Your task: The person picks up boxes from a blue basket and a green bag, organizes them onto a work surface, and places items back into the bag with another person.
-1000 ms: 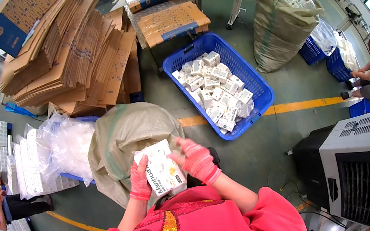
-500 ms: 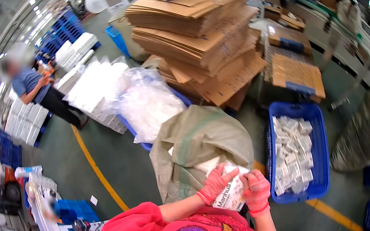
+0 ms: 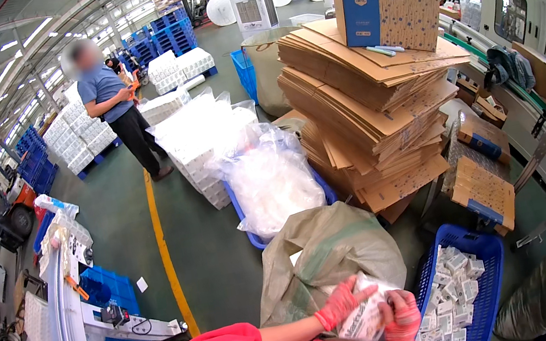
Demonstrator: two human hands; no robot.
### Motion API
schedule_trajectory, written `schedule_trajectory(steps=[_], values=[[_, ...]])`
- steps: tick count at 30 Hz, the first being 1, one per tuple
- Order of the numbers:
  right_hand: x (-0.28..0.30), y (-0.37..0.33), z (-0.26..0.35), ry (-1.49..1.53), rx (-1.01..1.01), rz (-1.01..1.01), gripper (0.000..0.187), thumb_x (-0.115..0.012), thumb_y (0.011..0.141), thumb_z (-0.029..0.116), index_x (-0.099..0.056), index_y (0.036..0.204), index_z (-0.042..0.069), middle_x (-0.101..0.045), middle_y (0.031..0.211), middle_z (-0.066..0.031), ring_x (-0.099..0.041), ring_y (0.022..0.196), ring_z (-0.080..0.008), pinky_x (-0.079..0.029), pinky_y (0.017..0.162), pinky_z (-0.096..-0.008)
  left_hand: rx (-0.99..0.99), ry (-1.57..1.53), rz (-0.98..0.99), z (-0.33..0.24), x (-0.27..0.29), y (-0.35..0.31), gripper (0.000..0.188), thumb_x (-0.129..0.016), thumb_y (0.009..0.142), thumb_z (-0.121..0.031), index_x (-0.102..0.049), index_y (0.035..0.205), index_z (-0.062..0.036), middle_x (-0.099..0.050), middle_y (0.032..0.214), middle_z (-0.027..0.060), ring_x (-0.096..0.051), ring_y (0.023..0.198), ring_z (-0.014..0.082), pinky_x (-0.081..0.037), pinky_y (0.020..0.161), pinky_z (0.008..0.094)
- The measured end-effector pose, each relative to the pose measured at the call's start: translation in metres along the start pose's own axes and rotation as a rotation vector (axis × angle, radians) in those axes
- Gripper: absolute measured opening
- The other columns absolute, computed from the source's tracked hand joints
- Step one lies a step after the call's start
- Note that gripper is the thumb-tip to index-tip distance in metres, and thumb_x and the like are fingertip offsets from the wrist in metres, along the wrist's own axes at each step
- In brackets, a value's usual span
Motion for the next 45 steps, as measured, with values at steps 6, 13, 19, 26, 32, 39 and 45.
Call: schedule_trajectory(steps=[6,13,19,26,32,39,45], values=[[-0.015,-0.016,-0.007,-0.028,-0.045,-0.028,0.011,-0.058,0.061,-0.003,-0.052,0.069,0.001,-0.05,0.069,-0.0105,-0.049,0.064,-0.0224,-0.039,0.057,-0.0295,-0.238,0.671,0.074,0.042,-0.003,-0.004,0.063,-0.056,0.068,-0.044,-0.042,0.106,0.0042,-0.05,0.093,0.023,-0.047,0.09,0.0324,-0.036,0.077,0.0362],[-0.027,-0.04,-0.005,-0.094,-0.009,0.409,0.008,-0.059,0.062,0.004,-0.051,0.062,0.004,-0.049,0.062,-0.0091,-0.048,0.057,-0.0253,-0.04,0.054,-0.0315,0.066,0.347,0.073,0.059,0.012,0.005,0.057,-0.058,0.067,-0.045,-0.048,0.096,0.0035,-0.056,0.08,0.0194,-0.055,0.075,0.0261,-0.042,0.064,0.0317],[-0.023,-0.007,-0.001,-0.051,0.12,0.008,0.023,-0.061,0.059,-0.003,-0.054,0.08,0.002,-0.05,0.075,-0.011,-0.051,0.065,-0.023,-0.042,0.057,-0.0297,-0.556,0.775,0.099,0.065,0.008,0.013,0.038,-0.054,0.071,-0.032,-0.046,0.098,-0.0063,-0.053,0.079,0.0156,-0.054,0.067,0.021,-0.043,0.059,0.0284],[-0.034,-0.027,-0.014,-0.019,-0.132,0.031,0.01,-0.062,0.06,0.004,-0.057,0.069,0.001,-0.052,0.07,-0.0106,-0.051,0.064,-0.0226,-0.041,0.057,-0.0284,-0.449,1.077,0.337,0.071,0.008,-0.002,0.039,-0.048,0.074,-0.029,-0.044,0.112,-0.0271,-0.043,0.103,0.0259,-0.045,0.097,0.0349,-0.038,0.08,0.0335],[-0.052,-0.024,-0.009,-0.168,-0.05,0.183,0.009,-0.061,0.064,0.01,-0.055,0.066,0.003,-0.051,0.066,-0.0112,-0.051,0.062,-0.027,-0.041,0.056,-0.0331,-0.37,0.924,0.19,0.067,0.036,-0.01,0.033,-0.051,0.072,-0.034,-0.049,0.098,-0.0137,-0.049,0.091,0.021,-0.052,0.079,0.0315,-0.041,0.068,0.0359],[-0.037,-0.031,-0.012,-0.111,-0.13,-0.071,0.019,-0.063,0.064,0.011,-0.057,0.079,0.002,-0.053,0.08,-0.0116,-0.053,0.071,-0.0248,-0.043,0.062,-0.029,0.247,-0.187,0.134,0.063,0.024,0.0,0.022,-0.059,0.072,-0.02,-0.054,0.081,-0.0013,-0.057,0.071,0.0042,-0.054,0.06,0.0101,-0.044,0.052,0.0225],[-0.035,-0.035,-0.015,-0.038,-0.194,-0.011,0.008,-0.059,0.067,0.009,-0.054,0.068,0.004,-0.051,0.071,-0.011,-0.051,0.068,-0.0266,-0.042,0.06,-0.0302,0.24,-0.195,0.189,0.057,0.017,-0.002,0.029,-0.062,0.07,-0.023,-0.053,0.082,0.0011,-0.057,0.071,0.006,-0.053,0.06,0.0094,-0.043,0.053,0.0235]])
Point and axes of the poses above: each hand's wrist, its own y-axis towards the middle knuckle, its own x-axis out of the back of the hand, z = x × y, the point moved 5 cm from there along y, towards the middle knuckle
